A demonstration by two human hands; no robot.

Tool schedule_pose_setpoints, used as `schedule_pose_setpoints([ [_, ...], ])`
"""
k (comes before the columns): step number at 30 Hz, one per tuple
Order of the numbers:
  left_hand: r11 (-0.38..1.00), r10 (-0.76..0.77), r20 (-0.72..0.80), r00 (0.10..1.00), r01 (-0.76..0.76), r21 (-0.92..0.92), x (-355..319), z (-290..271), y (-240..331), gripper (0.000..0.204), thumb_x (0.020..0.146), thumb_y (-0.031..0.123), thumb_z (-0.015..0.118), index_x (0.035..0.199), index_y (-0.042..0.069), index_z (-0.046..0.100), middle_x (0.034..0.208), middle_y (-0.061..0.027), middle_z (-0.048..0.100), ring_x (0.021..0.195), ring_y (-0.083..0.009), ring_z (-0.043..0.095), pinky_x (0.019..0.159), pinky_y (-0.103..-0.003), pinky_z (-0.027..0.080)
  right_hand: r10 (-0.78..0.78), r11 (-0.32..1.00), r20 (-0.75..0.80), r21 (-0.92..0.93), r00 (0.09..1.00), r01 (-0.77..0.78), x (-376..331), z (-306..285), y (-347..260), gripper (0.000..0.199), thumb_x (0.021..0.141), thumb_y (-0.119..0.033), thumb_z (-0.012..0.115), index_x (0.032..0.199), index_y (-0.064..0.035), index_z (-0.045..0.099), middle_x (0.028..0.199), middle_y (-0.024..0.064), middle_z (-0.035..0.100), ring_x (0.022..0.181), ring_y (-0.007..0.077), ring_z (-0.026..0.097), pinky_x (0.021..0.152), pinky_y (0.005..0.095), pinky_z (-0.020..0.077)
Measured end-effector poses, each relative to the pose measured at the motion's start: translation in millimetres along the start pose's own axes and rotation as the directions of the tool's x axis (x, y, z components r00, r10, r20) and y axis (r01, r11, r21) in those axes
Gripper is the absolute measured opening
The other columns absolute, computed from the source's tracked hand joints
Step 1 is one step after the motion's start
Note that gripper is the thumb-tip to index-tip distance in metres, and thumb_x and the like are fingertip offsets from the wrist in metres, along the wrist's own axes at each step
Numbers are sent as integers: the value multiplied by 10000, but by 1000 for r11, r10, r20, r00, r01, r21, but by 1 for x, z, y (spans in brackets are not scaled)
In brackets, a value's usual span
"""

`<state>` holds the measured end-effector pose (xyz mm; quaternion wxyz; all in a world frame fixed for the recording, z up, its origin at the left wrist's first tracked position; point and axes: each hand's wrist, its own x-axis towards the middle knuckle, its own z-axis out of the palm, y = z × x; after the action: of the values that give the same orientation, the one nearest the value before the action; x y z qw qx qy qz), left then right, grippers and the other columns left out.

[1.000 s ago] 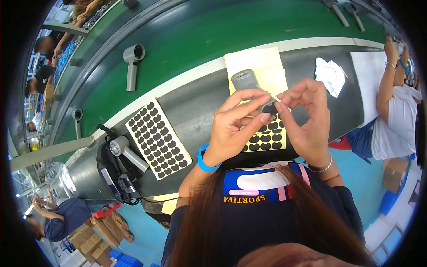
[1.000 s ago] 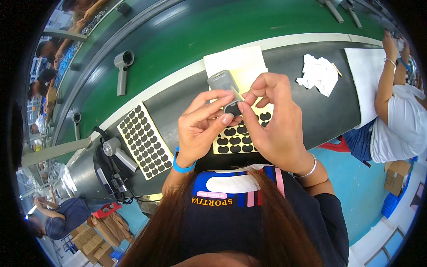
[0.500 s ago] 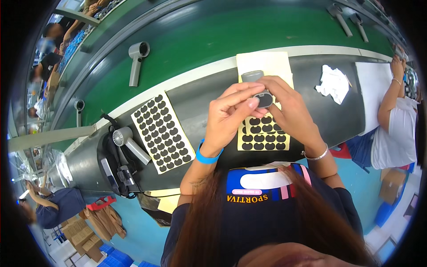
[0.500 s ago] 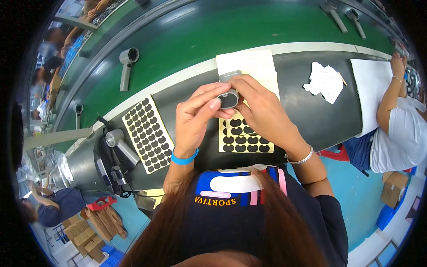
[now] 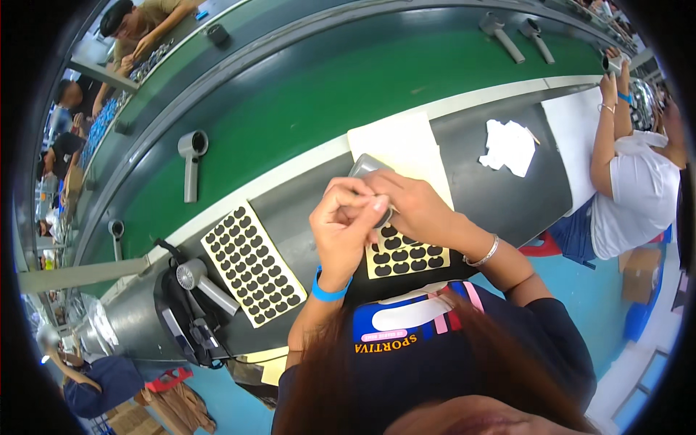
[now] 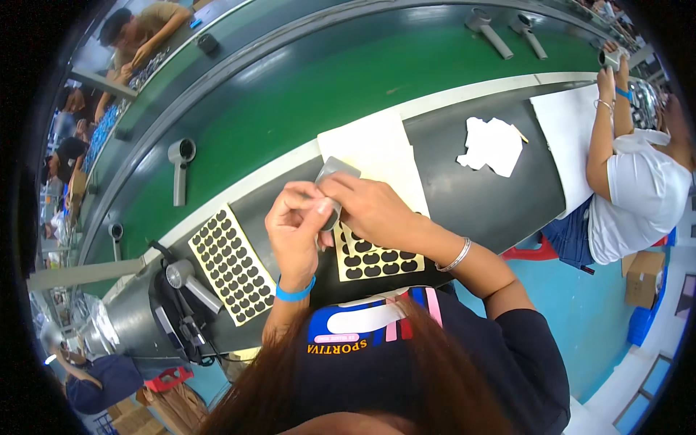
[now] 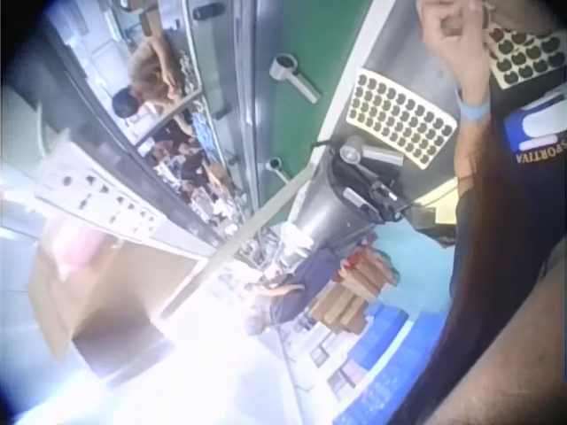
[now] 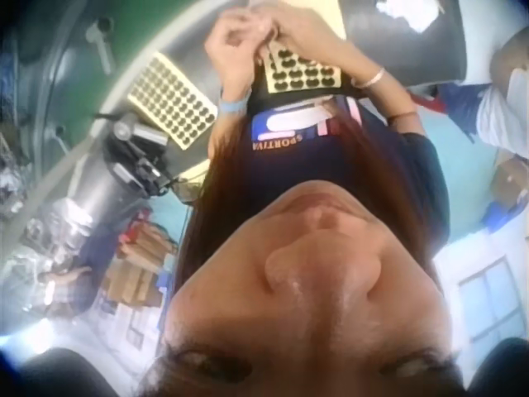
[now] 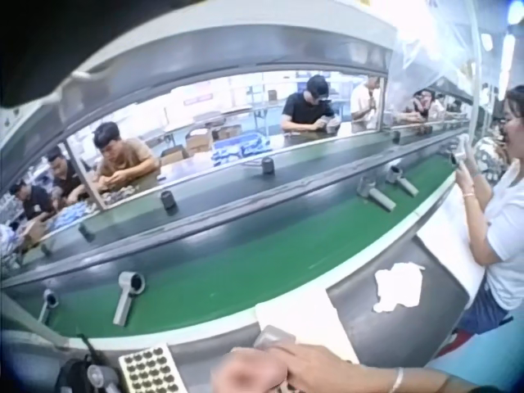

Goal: Peeling small circular stickers from a sheet and applying them to cylindrical metal components before placing them in a tray.

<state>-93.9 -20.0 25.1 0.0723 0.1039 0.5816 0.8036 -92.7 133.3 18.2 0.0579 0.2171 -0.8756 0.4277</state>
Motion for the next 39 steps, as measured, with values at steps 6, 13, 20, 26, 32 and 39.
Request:
schedule_pose_setpoints([
  [6, 991, 126, -118, 985, -120, 59, 13, -21, -30, 74, 909, 24, 567, 971, -8, 591, 1043, -110, 608, 608, -120, 583, 581, -255, 499, -298, 901, 3, -330, 955, 282, 50, -20, 65, 429, 651, 94, 577, 1050, -64, 584, 1228, 118, 575, 1149, 334, 539, 918, 371, 464],
  [13, 521, 104, 422, 901, -411, 748, 6, -42, -61, 560, 741, 305, 738, 1215, 60, 567, 1382, -149, 444, 1321, -343, 355, 1099, -502, 261, -114, 719, 22, -688, 993, 97, 135, -74, 182, 573, 688, 141, 543, 1210, -94, 532, 1441, 45, 400, 1053, 339, 572, 871, 403, 478],
  [20, 274, 66, 337, 939, -342, 899, -12, -44, -63, 760, 661, 479, 760, 1273, 82, 545, 1407, -147, 403, 1358, -367, 282, 1117, -574, 128, -147, 855, -170, -517, 974, 38, 73, -65, 148, 429, 798, 63, 545, 1209, -59, 556, 1299, 160, 511, 1082, 354, 561, 921, 401, 448],
  [26, 192, -11, 324, 946, -316, 929, -25, -46, -45, 749, 633, 460, 793, 1219, 55, 565, 1359, -212, 393, 1317, -422, 287, 1093, -584, 163, 243, 960, -67, -129, 968, -250, -55, -35, 59, 172, 828, -12, 610, 996, 7, 638, 942, 142, 637, 834, 278, 643, 755, 329, 508],
  [32, 335, 84, 466, 881, -465, 819, -4, -14, -63, 572, 748, 354, 740, 1195, 43, 566, 1394, -215, 357, 1329, -435, 266, 1087, -566, 200, 367, 911, -315, -68, 875, -407, -87, -5, 54, 174, 811, -9, 644, 982, 1, 616, 842, 116, 571, 724, 233, 604, 636, 304, 485],
  [39, 312, 105, 464, 880, -472, 825, 14, 11, -96, 388, 861, 256, 629, 1200, 74, 572, 1419, -170, 354, 1359, -404, 229, 1084, -605, 143, 373, 919, -307, -12, 876, -395, -96, 4, 54, 143, 793, -29, 671, 915, -12, 596, 834, 117, 544, 748, 254, 570, 668, 336, 459],
])
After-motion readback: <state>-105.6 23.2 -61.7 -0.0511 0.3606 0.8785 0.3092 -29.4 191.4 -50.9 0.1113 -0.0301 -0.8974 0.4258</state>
